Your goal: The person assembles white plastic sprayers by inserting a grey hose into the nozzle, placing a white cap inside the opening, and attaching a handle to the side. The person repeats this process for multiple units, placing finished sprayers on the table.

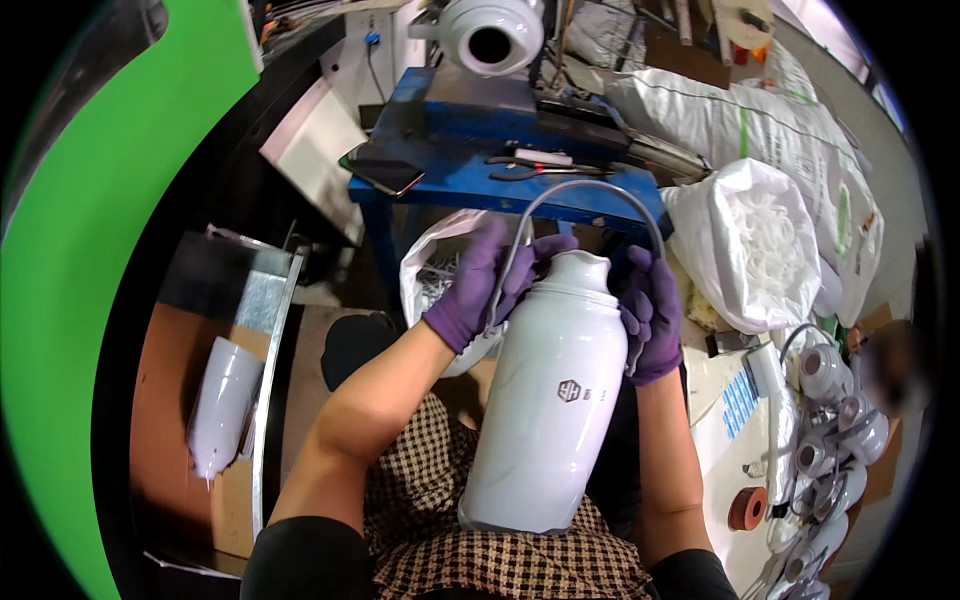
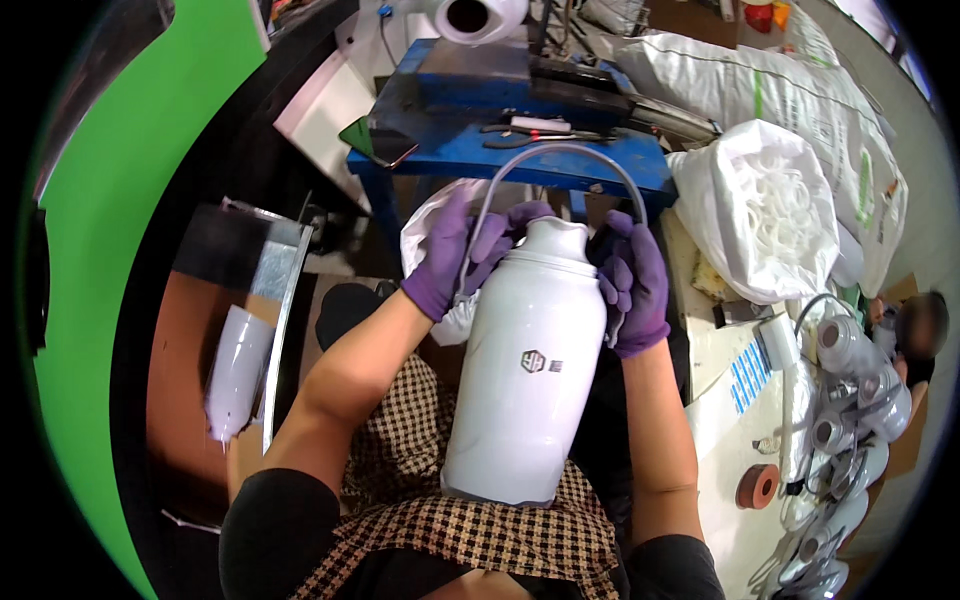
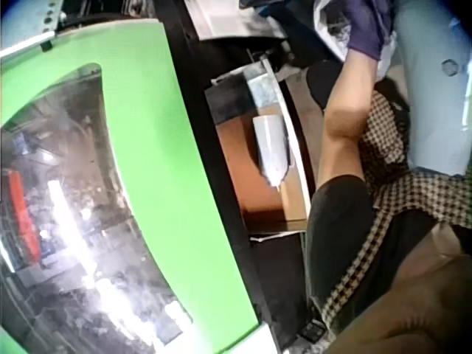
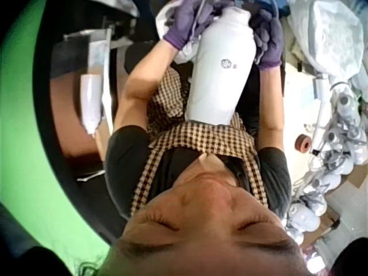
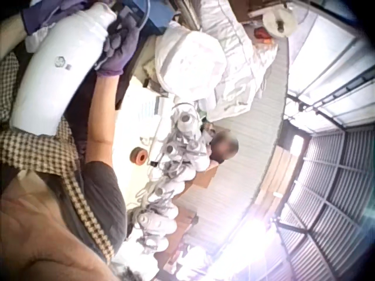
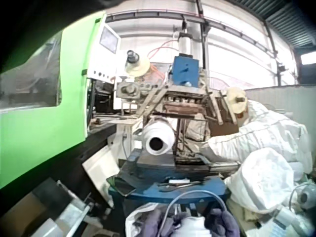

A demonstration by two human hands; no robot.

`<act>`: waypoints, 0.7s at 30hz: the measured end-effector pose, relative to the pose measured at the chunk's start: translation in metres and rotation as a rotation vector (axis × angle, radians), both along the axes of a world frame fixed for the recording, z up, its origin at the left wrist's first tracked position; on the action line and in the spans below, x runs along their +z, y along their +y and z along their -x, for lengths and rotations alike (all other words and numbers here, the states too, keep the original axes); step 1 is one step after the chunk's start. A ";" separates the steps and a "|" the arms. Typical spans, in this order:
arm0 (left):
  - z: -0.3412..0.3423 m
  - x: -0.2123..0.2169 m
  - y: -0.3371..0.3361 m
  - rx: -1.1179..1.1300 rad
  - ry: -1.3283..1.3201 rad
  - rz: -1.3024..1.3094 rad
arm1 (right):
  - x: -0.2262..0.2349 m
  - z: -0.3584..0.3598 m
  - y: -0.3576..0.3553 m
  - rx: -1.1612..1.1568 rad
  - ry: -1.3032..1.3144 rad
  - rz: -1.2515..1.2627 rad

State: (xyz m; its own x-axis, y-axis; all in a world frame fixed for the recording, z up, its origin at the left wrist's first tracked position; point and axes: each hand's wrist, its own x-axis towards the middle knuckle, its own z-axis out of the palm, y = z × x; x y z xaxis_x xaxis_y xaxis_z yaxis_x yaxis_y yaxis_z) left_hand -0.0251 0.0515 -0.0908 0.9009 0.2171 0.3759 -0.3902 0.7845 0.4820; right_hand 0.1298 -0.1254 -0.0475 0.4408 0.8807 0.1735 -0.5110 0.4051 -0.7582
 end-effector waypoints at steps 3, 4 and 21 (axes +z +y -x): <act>0.008 0.004 0.000 0.126 0.232 -0.149 | -0.008 0.003 0.002 -0.072 -0.056 0.027; 0.009 0.005 0.000 0.145 0.265 -0.169 | -0.008 0.008 0.008 -0.060 0.096 -0.020; 0.019 -0.001 -0.006 0.614 0.267 -0.268 | 0.001 0.017 0.018 0.370 -0.223 -0.163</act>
